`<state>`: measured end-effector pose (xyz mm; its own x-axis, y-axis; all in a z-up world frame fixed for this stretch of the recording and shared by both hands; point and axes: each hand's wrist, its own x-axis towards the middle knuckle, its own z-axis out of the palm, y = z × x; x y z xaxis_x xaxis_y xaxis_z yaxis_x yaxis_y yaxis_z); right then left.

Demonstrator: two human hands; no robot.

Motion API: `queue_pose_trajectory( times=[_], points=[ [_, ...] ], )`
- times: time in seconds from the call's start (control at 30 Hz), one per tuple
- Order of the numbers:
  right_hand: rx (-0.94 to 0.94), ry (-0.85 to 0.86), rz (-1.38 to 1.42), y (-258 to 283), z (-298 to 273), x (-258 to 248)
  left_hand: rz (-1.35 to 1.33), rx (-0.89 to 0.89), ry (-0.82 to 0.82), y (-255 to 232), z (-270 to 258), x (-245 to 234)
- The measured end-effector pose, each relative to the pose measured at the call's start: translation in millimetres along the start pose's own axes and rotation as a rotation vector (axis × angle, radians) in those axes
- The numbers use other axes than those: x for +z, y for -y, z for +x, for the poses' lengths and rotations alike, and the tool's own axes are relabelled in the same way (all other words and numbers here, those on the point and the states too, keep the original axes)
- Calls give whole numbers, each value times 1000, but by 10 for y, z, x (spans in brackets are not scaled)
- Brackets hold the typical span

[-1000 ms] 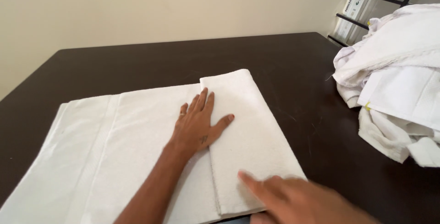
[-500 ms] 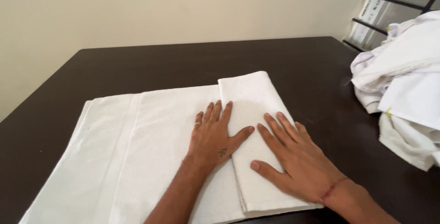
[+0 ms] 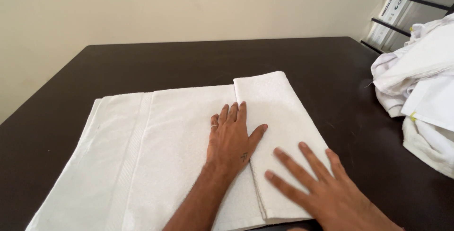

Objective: The person folds a white towel on a dark table. They smooth the fabric, fold the towel in half lengthwise, then fold it again to create a smaller rectangle. Finally, they fold the towel into thirds and roll it into a compact bundle.

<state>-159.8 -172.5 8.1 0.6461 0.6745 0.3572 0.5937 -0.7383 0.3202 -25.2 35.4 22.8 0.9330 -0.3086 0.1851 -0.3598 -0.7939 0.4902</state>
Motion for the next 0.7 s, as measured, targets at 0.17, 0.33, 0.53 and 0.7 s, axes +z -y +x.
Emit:
queue_pose_trajectory(
  times=[0.17, 0.33, 0.53, 0.7],
  points=[
    [-93, 129, -4, 239, 20, 27, 3, 23, 18, -59, -42, -44],
    [-125, -91, 38, 249, 31, 31, -43, 31, -85, -89, -93, -79],
    [-184, -222, 365, 24, 132, -334, -22, 82, -171, -92, -96, -109],
    [147, 77, 124, -414, 662, 121, 52, 124, -171, -164, -35, 33]
  ],
)
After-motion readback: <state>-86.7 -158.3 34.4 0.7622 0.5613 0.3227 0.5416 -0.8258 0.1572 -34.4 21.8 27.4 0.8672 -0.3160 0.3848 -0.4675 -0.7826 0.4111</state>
